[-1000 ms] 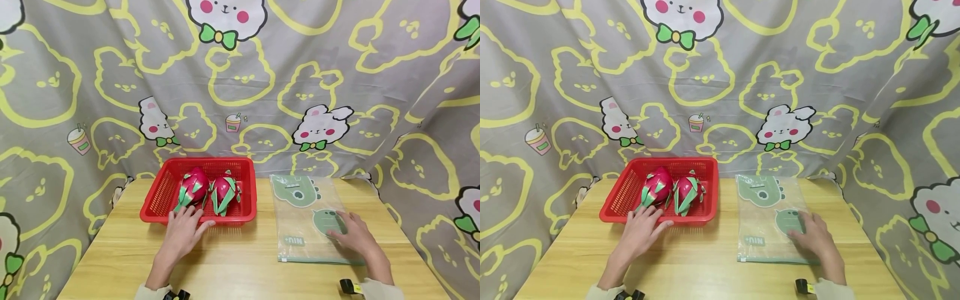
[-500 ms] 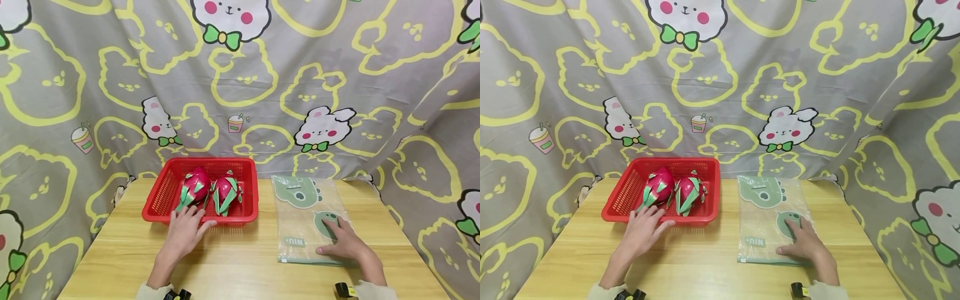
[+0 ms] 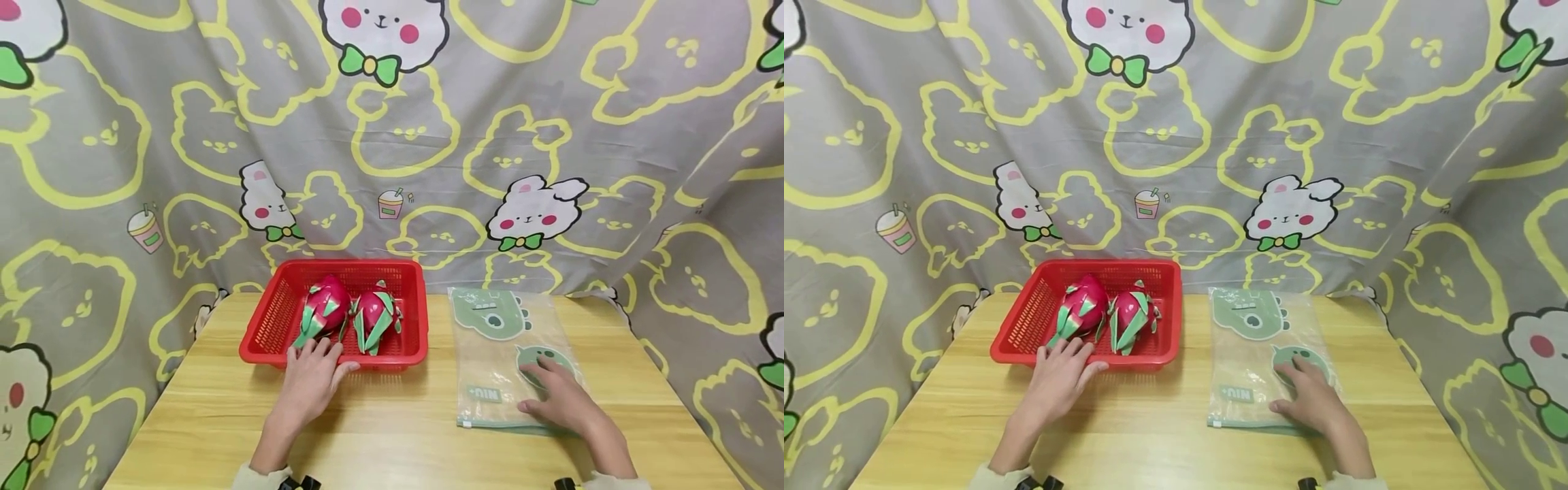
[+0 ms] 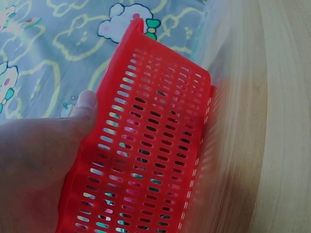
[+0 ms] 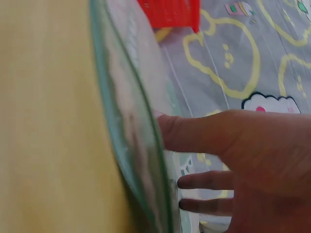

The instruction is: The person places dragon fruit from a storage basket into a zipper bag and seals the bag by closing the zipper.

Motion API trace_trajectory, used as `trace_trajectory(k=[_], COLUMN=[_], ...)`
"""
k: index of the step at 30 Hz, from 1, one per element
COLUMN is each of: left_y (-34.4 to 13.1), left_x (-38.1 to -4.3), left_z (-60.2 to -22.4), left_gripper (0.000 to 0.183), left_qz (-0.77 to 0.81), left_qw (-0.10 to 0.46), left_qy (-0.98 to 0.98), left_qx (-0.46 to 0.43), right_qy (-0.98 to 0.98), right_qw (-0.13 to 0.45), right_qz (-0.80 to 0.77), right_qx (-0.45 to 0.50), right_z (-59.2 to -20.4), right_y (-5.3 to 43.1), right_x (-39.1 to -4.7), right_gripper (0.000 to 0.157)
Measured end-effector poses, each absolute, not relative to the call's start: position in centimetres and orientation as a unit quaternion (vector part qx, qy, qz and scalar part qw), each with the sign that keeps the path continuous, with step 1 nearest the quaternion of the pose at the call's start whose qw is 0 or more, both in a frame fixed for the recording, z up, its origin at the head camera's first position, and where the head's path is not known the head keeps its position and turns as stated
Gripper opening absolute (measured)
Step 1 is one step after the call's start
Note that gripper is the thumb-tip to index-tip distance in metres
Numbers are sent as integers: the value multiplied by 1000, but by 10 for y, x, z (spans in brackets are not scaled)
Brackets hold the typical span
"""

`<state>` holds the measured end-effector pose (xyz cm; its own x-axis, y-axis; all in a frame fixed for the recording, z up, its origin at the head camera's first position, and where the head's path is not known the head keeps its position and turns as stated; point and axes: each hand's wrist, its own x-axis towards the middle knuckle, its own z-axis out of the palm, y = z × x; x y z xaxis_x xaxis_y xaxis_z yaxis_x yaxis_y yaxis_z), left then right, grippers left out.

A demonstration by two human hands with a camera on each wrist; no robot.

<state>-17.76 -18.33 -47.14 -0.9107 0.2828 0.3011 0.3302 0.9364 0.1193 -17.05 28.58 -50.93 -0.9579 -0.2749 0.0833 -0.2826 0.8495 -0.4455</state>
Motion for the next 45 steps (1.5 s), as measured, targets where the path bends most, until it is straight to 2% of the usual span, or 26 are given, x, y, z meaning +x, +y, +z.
trace_trajectory(k=[3, 6, 12, 15, 19, 26, 28, 32, 39, 45], left_y=[-181, -181, -183, -183, -183, -183, -184, -184, -185, -184], left_x=[-178, -178, -177, -177, -177, -176, -176, -176, -176, -176], left_z=[-472, -472, -472, -472, -472, -471, -471, -471, -471, -470], left_gripper=[47, 47, 47, 47, 47, 49, 48, 47, 47, 48], left_qz=[-79, -80, -82, -83, -85, -92, -94, -97, -101, -104], left_qw=[149, 150, 145, 144, 141, 132, 135, 141, 138, 139], left_qy=[-973, -973, -972, -972, -972, -973, -973, -971, -971, -971], left_qx=[-161, -159, -165, -168, -167, -164, -164, -165, -164, -165], right_qy=[-960, -954, -946, -948, -951, -944, -945, -950, -958, -948], right_qw=[27, 17, -73, -88, -61, -17, -8, 9, 51, 153], right_qz=[228, 236, 250, 241, 229, 224, 214, 194, 196, 205], right_qx=[162, 185, 193, 188, 198, 242, 247, 246, 203, 190], right_z=[-510, -508, -503, -502, -503, -506, -507, -507, -506, -495], right_y=[282, 278, 273, 271, 268, 266, 266, 268, 270, 273], right_x=[-163, -156, -143, -140, -139, -138, -138, -137, -136, -138], right_gripper=[59, 57, 89, 92, 79, 44, 44, 62, 34, 37])
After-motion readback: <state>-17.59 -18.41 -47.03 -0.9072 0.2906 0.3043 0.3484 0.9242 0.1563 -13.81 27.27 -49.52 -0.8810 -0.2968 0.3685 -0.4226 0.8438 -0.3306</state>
